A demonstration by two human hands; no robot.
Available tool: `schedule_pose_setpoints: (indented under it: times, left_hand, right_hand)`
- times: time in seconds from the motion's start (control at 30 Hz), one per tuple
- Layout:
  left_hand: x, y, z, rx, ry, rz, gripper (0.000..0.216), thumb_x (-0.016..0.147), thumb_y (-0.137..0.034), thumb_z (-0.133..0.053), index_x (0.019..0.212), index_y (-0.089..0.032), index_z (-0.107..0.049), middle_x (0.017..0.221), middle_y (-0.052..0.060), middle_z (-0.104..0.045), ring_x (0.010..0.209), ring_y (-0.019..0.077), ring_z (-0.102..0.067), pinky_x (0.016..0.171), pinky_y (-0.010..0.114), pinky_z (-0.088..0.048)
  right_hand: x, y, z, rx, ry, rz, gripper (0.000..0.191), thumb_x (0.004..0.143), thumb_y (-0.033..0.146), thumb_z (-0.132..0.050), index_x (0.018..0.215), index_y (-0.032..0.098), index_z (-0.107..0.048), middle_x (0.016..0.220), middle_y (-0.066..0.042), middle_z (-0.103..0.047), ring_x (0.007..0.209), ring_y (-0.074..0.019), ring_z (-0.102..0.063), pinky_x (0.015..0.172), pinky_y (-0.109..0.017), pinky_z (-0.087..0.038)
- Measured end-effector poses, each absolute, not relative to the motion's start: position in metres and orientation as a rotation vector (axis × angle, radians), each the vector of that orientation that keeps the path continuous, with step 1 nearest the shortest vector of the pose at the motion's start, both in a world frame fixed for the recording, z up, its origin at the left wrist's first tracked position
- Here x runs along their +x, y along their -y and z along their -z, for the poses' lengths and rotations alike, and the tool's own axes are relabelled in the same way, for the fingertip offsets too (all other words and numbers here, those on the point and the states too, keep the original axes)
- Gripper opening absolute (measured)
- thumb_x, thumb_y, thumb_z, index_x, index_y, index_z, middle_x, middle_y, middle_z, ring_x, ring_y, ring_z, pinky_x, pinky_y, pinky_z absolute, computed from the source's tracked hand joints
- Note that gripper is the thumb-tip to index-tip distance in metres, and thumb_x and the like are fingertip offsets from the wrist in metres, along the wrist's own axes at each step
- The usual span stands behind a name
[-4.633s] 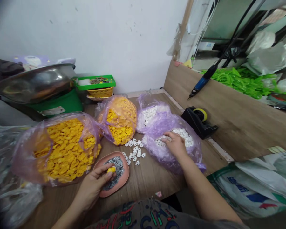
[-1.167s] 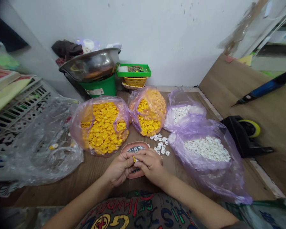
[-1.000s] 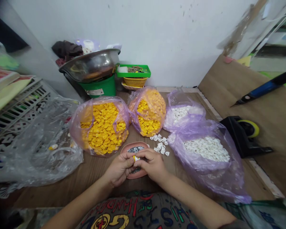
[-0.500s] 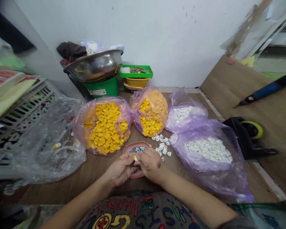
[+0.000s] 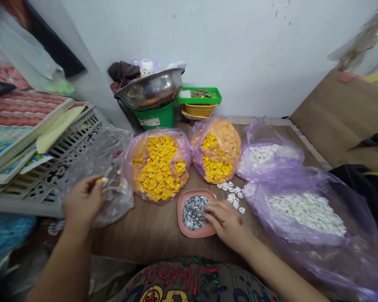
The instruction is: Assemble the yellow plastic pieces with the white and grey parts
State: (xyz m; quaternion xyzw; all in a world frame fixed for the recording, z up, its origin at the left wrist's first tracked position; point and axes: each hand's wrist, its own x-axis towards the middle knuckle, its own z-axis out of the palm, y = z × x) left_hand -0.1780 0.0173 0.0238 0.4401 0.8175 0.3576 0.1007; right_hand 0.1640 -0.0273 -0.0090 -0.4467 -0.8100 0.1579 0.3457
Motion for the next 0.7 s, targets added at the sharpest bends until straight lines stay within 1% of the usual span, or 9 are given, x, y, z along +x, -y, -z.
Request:
schedule_pose_setpoints:
  times: [0.07,0.1,0.13,0.2,0.3,0.37,0.43,0.53,0.7]
  left_hand:
    - [-0.21,-0.022,-0.026,1.448,-2.692,-0.634,0.029,0.072,-0.03,-0.052,0.095,-0.016,-0.064,0.083,0.013,-0.067,0.085,0.0325,-0.059,0.075,0.047,-0.042]
    - [-0.218,-0.023,-0.026,1.539,-2.711,-0.561,0.03,0.072,-0.029,-0.051,0.096,-0.015,-0.063,0.087,0.014,-0.066,0.088,0.0334,-0.058,0.076,0.047,-0.042]
    - [-0.221,-0.023,-0.025,1.629,-2.711,-0.566,0.031,0.072,-0.028,-0.051,0.098,-0.014,-0.063,0.094,0.016,-0.065,0.092,0.0332,-0.057,0.078,0.046,-0.042]
    - [-0.212,-0.023,-0.021,1.738,-2.719,-0.755,0.032,0.072,-0.028,-0.052,0.099,-0.014,-0.062,0.104,0.016,-0.062,0.097,0.0302,-0.055,0.082,0.041,-0.042]
    - [-0.171,-0.025,-0.009,1.837,-2.561,-0.968,0.025,0.074,-0.028,-0.049,0.091,-0.017,-0.064,0.093,0.01,-0.065,0.089,0.0243,-0.058,0.08,0.037,-0.044]
    - [-0.139,-0.029,0.003,1.989,-2.268,-0.941,0.021,0.075,-0.024,-0.047,0.085,-0.018,-0.066,0.088,0.007,-0.066,0.088,0.0206,-0.058,0.082,0.032,-0.044]
    - [-0.111,-0.036,0.015,2.085,-2.054,-0.812,0.025,0.077,-0.017,-0.044,0.09,-0.02,-0.065,0.092,0.005,-0.065,0.09,0.0174,-0.058,0.082,0.028,-0.043]
    - [-0.089,-0.049,0.031,2.091,-2.02,-0.696,0.032,0.075,-0.012,-0.045,0.1,-0.02,-0.062,0.094,0.007,-0.063,0.086,0.0185,-0.058,0.077,0.029,-0.044]
    - [-0.09,-0.061,0.037,2.04,-2.036,-0.728,0.022,0.071,-0.016,-0.051,0.086,-0.018,-0.066,0.084,0.008,-0.06,0.081,0.0213,-0.058,0.073,0.032,-0.044]
  right_hand:
    - [0.164,0.028,0.011,-1.168,2.13,-0.444,0.014,0.082,0.022,-0.047,0.083,0.021,-0.061,0.077,-0.005,-0.067,0.073,-0.017,-0.062,0.064,-0.031,-0.052]
    - [0.164,0.029,0.011,-1.169,2.146,-0.459,0.014,0.082,0.022,-0.047,0.083,0.021,-0.061,0.077,-0.005,-0.067,0.073,-0.0168,-0.062,0.064,-0.031,-0.052]
    - [0.163,0.029,0.012,-1.169,2.162,-0.467,0.014,0.082,0.022,-0.047,0.083,0.021,-0.061,0.078,-0.004,-0.067,0.074,-0.0166,-0.062,0.065,-0.031,-0.052]
    - [0.16,0.03,0.014,-1.175,2.194,-0.471,0.014,0.081,0.021,-0.047,0.083,0.022,-0.061,0.079,-0.004,-0.067,0.075,-0.0166,-0.062,0.067,-0.031,-0.052]
    - [0.158,0.03,0.018,-1.241,2.253,-0.472,0.015,0.08,0.018,-0.048,0.082,0.021,-0.062,0.079,-0.004,-0.068,0.075,-0.0168,-0.062,0.068,-0.03,-0.051]
    - [0.157,0.029,0.02,-1.342,2.301,-0.484,0.016,0.078,0.014,-0.048,0.08,0.02,-0.063,0.077,-0.004,-0.068,0.073,-0.0173,-0.062,0.068,-0.03,-0.051]
    - [0.155,0.027,0.022,-1.445,2.353,-0.507,0.018,0.076,0.011,-0.049,0.078,0.02,-0.065,0.077,-0.004,-0.068,0.073,-0.0178,-0.062,0.068,-0.03,-0.05]
    - [0.154,0.025,0.021,-1.541,2.412,-0.542,0.021,0.076,0.01,-0.048,0.078,0.02,-0.066,0.077,-0.004,-0.068,0.075,-0.0178,-0.062,0.07,-0.029,-0.048]
    - [0.157,0.022,0.018,-1.61,2.388,-0.573,0.022,0.079,0.012,-0.046,0.08,0.02,-0.066,0.081,-0.004,-0.068,0.077,-0.0166,-0.061,0.072,-0.027,-0.046]
